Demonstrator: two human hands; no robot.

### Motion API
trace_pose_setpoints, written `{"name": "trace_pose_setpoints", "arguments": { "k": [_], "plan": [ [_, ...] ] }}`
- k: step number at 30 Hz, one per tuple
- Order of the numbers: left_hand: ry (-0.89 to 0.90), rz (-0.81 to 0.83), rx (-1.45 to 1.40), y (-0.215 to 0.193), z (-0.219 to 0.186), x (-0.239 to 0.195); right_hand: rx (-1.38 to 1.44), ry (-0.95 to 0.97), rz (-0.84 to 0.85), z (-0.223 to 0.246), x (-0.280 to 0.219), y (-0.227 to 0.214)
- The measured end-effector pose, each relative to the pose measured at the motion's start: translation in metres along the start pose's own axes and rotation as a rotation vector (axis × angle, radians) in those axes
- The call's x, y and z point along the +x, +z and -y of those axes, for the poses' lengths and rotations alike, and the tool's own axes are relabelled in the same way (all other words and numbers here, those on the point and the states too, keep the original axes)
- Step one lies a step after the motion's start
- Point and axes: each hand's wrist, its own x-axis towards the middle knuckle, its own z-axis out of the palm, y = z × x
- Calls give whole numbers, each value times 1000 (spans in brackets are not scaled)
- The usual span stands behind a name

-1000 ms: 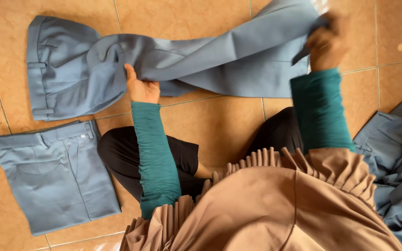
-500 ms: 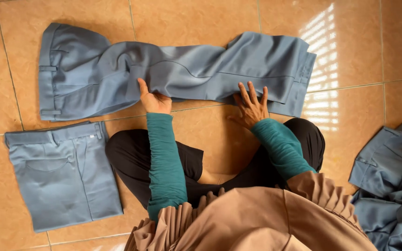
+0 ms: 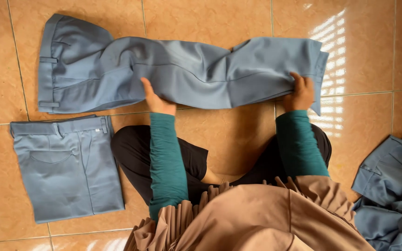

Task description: The person sits on a tiled floor and folds a pair of light blue trousers by hand. They smooth the fabric, fold the legs together, and then fold the garment into a compact rectangle, placing it aside before repeating the process with another pair.

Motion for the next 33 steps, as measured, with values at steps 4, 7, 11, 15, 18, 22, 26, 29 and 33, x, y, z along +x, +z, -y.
{"name": "trace_pose_setpoints", "arguments": {
  "k": [4,7,11,15,18,22,26,29,33],
  "plan": [
    [-212,44,152,-25,67,-28,167,-128,-178,-26,24,-50],
    [-381,106,240,-88,143,10,179,-138,-158,-36,13,-63],
    [-431,167,283,-76,182,16,221,-79,-194,-51,-4,-56],
    [-85,328,1145,-46,175,27,-63,-11,-110,-95,-15,-28],
    [135,252,1364,27,145,16,-313,-31,41,-150,-13,8],
    [566,109,1272,93,128,109,-229,-205,-97,-148,59,-13],
    [282,-123,1372,172,64,37,-94,-285,-280,-75,118,-90],
    [323,-168,966,169,20,-26,96,-343,-347,-21,112,-121],
    [487,-252,685,61,-16,21,79,-393,-333,-16,49,-76]
  ]
}}
